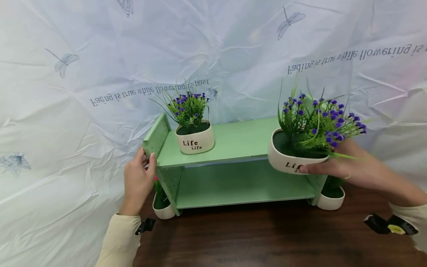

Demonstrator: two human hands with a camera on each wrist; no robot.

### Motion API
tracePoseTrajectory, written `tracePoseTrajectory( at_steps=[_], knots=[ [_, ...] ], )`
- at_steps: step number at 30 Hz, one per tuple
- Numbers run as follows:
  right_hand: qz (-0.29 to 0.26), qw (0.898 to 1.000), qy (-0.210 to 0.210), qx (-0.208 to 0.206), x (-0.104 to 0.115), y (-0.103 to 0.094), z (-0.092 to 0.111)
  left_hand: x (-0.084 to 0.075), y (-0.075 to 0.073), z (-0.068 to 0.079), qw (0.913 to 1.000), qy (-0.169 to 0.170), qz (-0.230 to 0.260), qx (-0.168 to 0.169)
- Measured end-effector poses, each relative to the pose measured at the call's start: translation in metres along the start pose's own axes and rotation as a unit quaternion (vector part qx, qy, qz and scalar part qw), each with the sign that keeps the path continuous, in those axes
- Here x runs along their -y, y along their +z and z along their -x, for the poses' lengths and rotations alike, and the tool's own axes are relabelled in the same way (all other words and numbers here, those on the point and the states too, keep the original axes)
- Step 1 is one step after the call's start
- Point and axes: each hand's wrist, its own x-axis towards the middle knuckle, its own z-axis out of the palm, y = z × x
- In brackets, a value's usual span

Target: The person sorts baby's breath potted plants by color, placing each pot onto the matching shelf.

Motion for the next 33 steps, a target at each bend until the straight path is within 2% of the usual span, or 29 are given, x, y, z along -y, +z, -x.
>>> tracePoseTrajectory(
  at_steps=[6,9,15,18,22,25,29,33],
  knots=[
    [0.027,1.000,0.009,-0.002,-0.003,-0.008,-0.017,0.001,0.002,-0.001,1.0000,0.001,0.004,0.000],
    [0.034,0.999,0.029,0.001,-0.005,-0.011,-0.026,0.002,0.002,0.000,1.0000,0.001,0.006,-0.002],
    [0.092,0.991,0.098,0.006,-0.010,-0.014,-0.040,0.003,0.001,0.001,1.0000,0.003,-0.002,-0.006],
    [0.091,0.988,0.122,0.015,-0.012,-0.013,-0.046,0.003,0.001,0.001,1.0000,0.004,-0.005,-0.006],
    [0.079,0.990,0.115,0.021,-0.015,-0.013,-0.054,0.004,0.001,0.002,1.0000,0.004,-0.002,-0.002],
    [0.093,0.988,0.117,0.027,-0.016,-0.014,-0.059,0.004,0.001,0.003,1.0000,0.002,0.002,-0.001],
    [0.119,0.980,0.151,0.046,-0.017,-0.017,-0.067,0.003,0.001,0.003,1.0000,0.005,0.000,-0.003],
    [0.124,0.977,0.163,0.059,-0.019,-0.019,-0.074,0.002,0.001,0.001,0.9999,0.011,-0.005,-0.004]
  ],
)
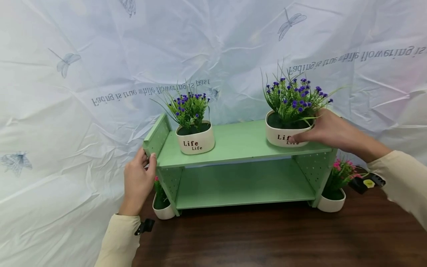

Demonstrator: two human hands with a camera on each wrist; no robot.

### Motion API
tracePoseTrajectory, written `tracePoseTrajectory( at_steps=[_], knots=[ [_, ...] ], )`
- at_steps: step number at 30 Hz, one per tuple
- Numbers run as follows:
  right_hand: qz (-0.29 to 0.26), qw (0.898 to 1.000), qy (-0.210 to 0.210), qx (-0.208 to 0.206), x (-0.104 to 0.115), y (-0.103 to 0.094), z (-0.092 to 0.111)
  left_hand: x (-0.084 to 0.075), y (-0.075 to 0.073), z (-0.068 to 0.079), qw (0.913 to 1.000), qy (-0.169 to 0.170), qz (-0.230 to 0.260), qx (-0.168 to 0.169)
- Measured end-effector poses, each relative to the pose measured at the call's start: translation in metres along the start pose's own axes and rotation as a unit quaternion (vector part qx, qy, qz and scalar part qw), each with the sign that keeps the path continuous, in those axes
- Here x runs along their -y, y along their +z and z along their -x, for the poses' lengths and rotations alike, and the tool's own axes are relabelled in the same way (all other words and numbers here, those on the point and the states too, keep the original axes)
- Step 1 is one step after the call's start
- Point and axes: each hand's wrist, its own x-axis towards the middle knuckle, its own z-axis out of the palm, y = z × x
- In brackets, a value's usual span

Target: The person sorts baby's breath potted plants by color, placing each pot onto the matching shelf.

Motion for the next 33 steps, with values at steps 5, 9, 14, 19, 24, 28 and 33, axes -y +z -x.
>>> tracePoseTrajectory(
  at_steps=[5,9,14,19,24,28,33],
  knots=[
    [-0.012,0.999,-0.006,0.030,-0.002,0.000,-0.012,0.000,-0.001,-0.002,1.0000,0.000,0.002,0.004],
    [-0.033,0.998,-0.024,0.051,-0.005,0.001,-0.021,-0.001,-0.001,-0.002,1.0000,-0.002,0.005,0.004],
    [-0.116,0.989,-0.022,0.091,-0.011,0.003,-0.030,0.000,-0.001,-0.001,1.0000,-0.003,0.002,0.002],
    [-0.199,0.973,-0.048,0.110,-0.015,0.009,-0.037,0.000,-0.001,-0.001,1.0000,-0.001,0.003,0.002],
    [-0.214,0.967,-0.053,0.124,-0.016,0.010,-0.039,0.001,0.001,-0.001,1.0000,-0.002,0.005,0.003],
    [-0.206,0.969,-0.044,0.127,-0.018,0.010,-0.039,0.000,0.001,-0.001,1.0000,-0.004,0.004,0.004],
    [-0.167,0.980,-0.034,0.103,-0.015,0.011,-0.037,0.000,0.000,-0.001,1.0000,-0.005,-0.001,0.003]
  ],
)
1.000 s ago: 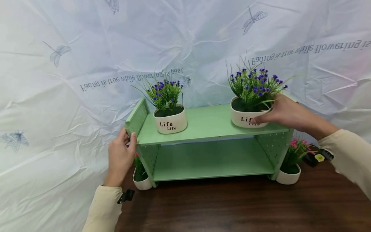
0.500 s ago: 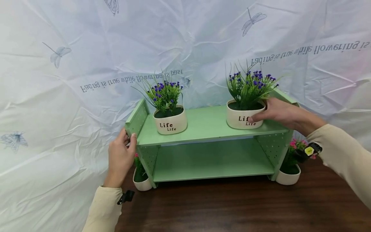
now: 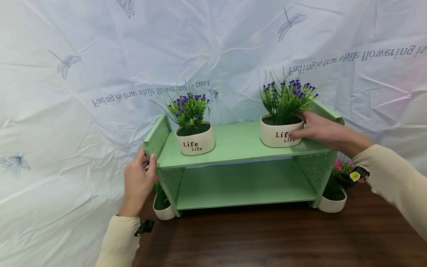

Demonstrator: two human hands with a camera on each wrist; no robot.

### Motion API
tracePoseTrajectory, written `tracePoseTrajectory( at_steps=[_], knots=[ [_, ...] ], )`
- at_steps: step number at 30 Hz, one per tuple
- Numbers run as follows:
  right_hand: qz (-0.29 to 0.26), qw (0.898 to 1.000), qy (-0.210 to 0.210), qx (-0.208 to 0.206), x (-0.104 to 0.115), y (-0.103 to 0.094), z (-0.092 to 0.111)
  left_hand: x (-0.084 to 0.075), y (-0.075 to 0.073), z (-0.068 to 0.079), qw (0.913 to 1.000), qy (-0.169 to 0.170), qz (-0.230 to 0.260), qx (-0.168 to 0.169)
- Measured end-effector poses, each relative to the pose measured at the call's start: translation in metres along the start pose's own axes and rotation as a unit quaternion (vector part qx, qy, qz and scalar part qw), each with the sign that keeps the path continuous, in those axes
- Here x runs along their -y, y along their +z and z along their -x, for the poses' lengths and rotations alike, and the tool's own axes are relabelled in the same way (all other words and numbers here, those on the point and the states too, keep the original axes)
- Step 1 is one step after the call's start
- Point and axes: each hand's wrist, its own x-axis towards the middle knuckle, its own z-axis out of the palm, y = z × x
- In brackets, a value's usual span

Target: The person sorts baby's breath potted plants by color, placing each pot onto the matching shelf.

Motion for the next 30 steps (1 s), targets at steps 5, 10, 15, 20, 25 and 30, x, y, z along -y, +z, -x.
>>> tracePoseTrajectory(
  at_steps=[5,10,15,20,25,30],
  knots=[
    [0.095,0.994,-0.001,-0.048,0.008,0.010,0.000,0.000,0.000,0.000,1.0000,-0.002,0.000,-0.002],
    [0.179,0.980,-0.014,-0.087,0.014,0.019,-0.001,-0.001,0.001,0.000,1.0000,0.001,0.001,-0.005],
    [0.204,0.974,-0.016,-0.094,0.017,0.022,-0.002,-0.001,0.001,-0.001,1.0000,0.000,0.004,-0.006],
    [0.203,0.976,-0.004,-0.079,0.017,0.018,-0.002,-0.001,0.000,-0.002,0.9999,0.003,0.008,-0.005],
    [0.192,0.979,0.000,-0.063,0.016,0.014,-0.002,0.000,0.002,-0.002,0.9999,0.008,0.008,-0.006],
    [0.190,0.981,0.000,-0.050,0.014,0.012,-0.004,0.001,0.002,-0.001,1.0000,0.003,0.004,-0.006]
  ],
)
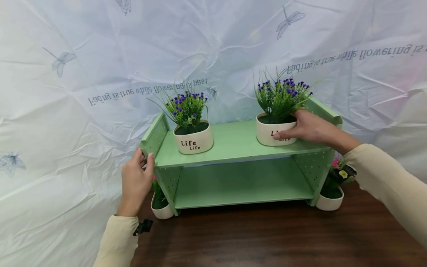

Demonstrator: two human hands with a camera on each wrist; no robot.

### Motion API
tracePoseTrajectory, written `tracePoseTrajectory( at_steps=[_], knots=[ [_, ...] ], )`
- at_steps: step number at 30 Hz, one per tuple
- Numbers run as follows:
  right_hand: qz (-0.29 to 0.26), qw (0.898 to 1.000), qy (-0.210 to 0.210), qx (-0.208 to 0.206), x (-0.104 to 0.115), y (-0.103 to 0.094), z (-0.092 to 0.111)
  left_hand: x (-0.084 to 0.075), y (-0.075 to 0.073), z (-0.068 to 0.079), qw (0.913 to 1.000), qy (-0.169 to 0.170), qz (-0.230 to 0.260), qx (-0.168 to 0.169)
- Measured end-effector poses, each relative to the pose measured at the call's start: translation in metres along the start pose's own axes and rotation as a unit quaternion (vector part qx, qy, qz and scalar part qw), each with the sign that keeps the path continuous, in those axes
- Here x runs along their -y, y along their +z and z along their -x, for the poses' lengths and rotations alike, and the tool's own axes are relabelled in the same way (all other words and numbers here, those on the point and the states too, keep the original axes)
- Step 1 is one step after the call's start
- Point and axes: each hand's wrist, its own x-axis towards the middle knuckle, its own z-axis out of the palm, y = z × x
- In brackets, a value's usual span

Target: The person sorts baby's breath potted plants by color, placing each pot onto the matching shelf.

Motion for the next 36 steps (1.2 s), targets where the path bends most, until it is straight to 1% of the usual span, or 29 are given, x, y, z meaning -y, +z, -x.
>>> tracePoseTrajectory(
  at_steps=[5,14,23,30,36],
  knots=[
    [-0.007,1.000,-0.012,0.005,-0.0035,0.0001,-0.0039,0.0013,-0.0001,0.0005,1.0000,-0.007,-0.003,0.003],
    [-0.023,1.000,-0.018,0.010,-0.0054,0.0003,-0.0070,0.0007,0.0003,0.0011,0.9999,-0.015,0.006,0.004],
    [-0.026,0.999,-0.025,0.007,-0.0064,0.0017,-0.0085,0.0011,0.0010,0.0019,1.0000,-0.010,0.001,0.001],
    [-0.028,0.999,-0.041,0.000,-0.0079,0.0033,-0.0088,0.0017,0.0007,0.0025,0.9999,-0.010,0.000,-0.003],
    [-0.035,0.999,-0.039,0.002,-0.0090,0.0042,-0.0088,0.0013,0.0018,0.0020,1.0000,-0.007,0.001,-0.002]
  ],
)
